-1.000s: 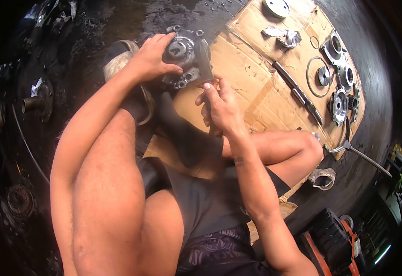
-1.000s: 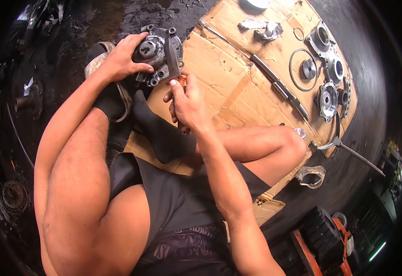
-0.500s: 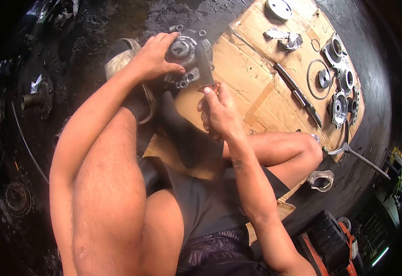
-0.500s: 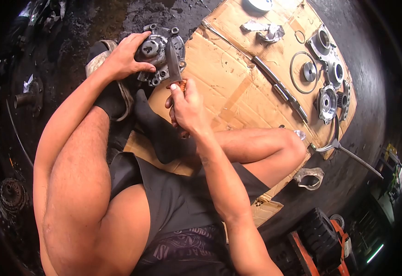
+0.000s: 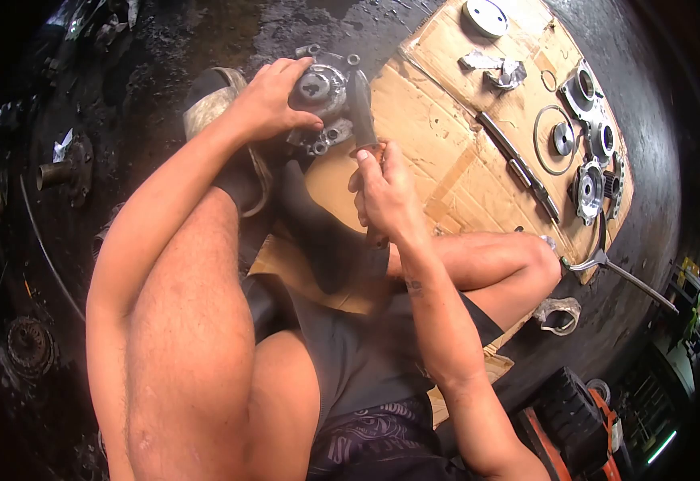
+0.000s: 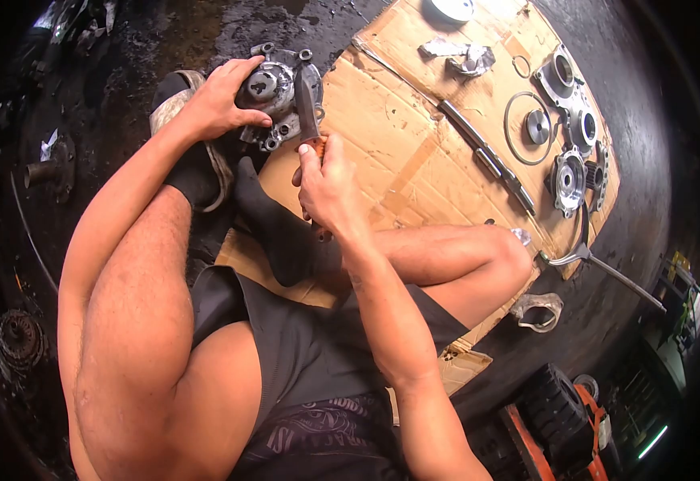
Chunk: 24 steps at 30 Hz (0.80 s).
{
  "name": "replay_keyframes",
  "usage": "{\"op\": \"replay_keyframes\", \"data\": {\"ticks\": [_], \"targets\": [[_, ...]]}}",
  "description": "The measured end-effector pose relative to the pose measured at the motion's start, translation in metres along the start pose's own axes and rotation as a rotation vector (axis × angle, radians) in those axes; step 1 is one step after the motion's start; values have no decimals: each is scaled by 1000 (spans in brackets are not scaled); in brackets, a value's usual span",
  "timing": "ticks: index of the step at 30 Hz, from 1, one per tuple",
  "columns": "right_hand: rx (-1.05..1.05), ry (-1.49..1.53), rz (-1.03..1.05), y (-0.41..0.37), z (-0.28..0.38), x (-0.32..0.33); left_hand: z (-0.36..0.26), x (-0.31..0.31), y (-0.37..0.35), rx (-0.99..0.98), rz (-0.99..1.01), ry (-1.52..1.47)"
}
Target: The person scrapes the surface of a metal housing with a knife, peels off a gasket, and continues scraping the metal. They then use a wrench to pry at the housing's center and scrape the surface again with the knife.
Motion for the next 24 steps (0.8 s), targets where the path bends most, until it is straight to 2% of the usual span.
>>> {"op": "replay_keyframes", "data": {"ticks": [10, 12, 15, 24], "targets": [[-61, 72, 41, 0, 0, -9, 2, -2, 0, -4, -10, 3], [-107, 234, 124, 1, -2, -5, 2, -2, 0, -7, -8, 5], [-101, 214, 177, 2, -2, -6, 2, -2, 0, -19, -13, 13], [-129, 252, 158, 5, -1, -1, 2, -2, 0, 6, 2, 1]]}}
Point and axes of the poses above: each hand's wrist, its own y-axis towards the middle knuckle, its own x-axis out of the back of the hand, z = x × y, the point moved 3 cm from there along y, towards the middle knuckle, and after that the axes turned 4 degrees about -x, right-handed, at the moved point
